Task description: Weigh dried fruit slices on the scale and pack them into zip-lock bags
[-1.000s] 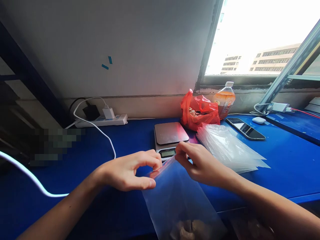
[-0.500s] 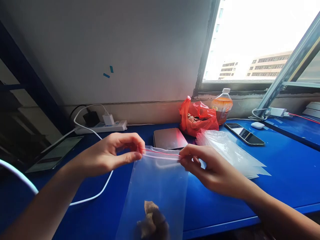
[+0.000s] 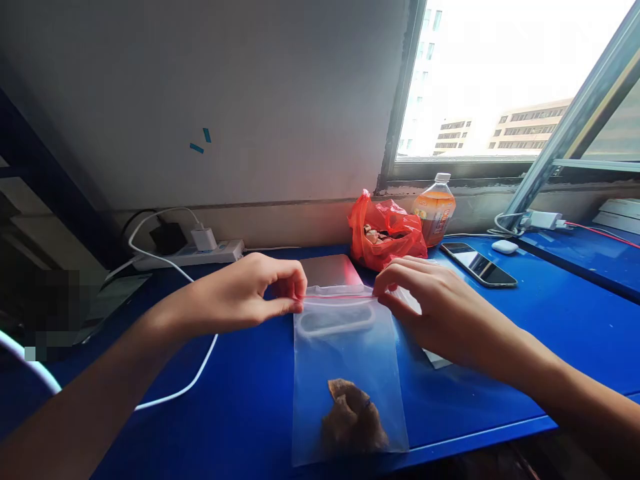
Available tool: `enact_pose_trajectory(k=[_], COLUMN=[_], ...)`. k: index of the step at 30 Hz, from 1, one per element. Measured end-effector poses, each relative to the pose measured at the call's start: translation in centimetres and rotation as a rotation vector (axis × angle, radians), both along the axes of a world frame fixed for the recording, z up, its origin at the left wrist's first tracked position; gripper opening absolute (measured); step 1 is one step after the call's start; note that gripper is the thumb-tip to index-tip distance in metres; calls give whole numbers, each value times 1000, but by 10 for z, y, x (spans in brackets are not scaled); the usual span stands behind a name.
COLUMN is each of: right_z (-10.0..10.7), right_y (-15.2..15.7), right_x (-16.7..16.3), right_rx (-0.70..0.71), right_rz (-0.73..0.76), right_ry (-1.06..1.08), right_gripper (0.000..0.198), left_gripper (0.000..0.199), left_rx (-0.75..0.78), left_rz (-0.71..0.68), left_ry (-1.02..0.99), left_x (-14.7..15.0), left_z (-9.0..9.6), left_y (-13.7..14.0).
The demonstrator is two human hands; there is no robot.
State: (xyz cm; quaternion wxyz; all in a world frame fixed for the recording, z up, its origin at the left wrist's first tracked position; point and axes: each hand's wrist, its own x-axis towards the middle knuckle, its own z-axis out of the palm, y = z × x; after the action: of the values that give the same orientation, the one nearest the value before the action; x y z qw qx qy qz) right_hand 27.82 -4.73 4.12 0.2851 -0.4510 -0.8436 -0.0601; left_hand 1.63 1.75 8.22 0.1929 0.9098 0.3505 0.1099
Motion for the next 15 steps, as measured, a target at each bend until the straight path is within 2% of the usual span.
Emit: enact_pose_trajectory(k=[3, 6, 8, 10, 12, 14, 15], right_z=[-1, 1, -1, -9, -23, -41, -48], right_y=[0, -2, -6, -15, -29, -42, -47], right_x=[4, 6, 6, 4, -2, -11, -17], right_rx=[42, 120, 183, 257, 295, 179, 27], right_rz=[-19, -22, -41, -81, -123, -131, -108], right_ry=[109, 247, 419, 636, 827, 930, 952], right_gripper=[12, 10, 8, 9, 11, 12, 12], left_gripper=[14, 15, 16, 13, 8, 3, 2], left_rx=[9, -17, -24, 0, 77, 197, 247], left_rz=[53, 32, 8, 4, 25, 72, 99], left_ry=[-34, -58, -107, -237, -477, -730, -826], left_x=[1, 2, 5, 8, 10, 11, 11], left_z=[-4, -5, -2, 4, 14, 27, 33], left_y=[2, 1, 0, -1, 0, 2, 3])
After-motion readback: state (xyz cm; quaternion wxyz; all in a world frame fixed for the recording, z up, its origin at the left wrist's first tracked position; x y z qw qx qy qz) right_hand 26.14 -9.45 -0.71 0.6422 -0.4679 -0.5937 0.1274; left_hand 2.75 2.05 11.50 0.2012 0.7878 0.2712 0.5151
